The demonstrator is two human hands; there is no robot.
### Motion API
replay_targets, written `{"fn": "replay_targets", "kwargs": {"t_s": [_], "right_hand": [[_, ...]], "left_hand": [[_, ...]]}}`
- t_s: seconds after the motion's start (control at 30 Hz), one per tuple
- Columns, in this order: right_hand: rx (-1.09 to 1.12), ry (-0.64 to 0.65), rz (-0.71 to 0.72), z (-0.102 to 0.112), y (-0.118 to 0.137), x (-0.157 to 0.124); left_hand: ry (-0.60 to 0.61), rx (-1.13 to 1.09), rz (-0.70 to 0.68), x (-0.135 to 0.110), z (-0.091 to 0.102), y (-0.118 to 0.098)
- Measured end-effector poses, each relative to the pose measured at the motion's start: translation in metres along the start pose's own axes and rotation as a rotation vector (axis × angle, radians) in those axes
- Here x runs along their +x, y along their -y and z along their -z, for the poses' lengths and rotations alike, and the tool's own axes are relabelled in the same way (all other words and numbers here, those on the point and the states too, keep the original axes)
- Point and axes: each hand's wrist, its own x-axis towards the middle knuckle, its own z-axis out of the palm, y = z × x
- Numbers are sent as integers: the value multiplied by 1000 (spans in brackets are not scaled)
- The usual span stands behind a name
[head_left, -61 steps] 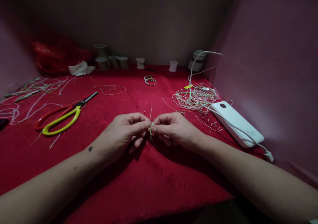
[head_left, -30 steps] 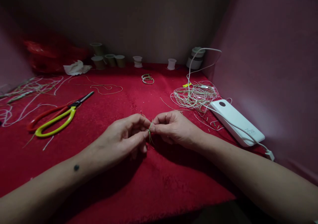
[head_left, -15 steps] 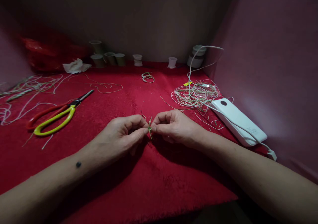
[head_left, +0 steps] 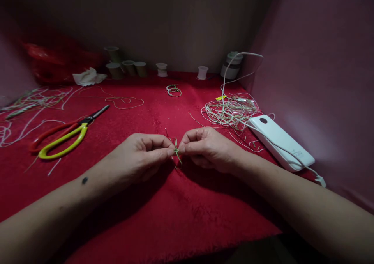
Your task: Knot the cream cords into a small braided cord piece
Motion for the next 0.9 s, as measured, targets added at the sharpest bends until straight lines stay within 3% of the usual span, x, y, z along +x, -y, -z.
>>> {"fn": "replay_targets", "kwargs": {"t_s": [0.27,0.6,0.9], "right_hand": [[10,-27,-18,-3,0,1],[-5,-48,-35,-7,2,-1],[-44,-67,-21,-8,2,-1]], "left_hand": [[59,-124,47,1,2,5],[-17,-80,40,2,-7,0],[1,-74,39,1,-4,3]]}}
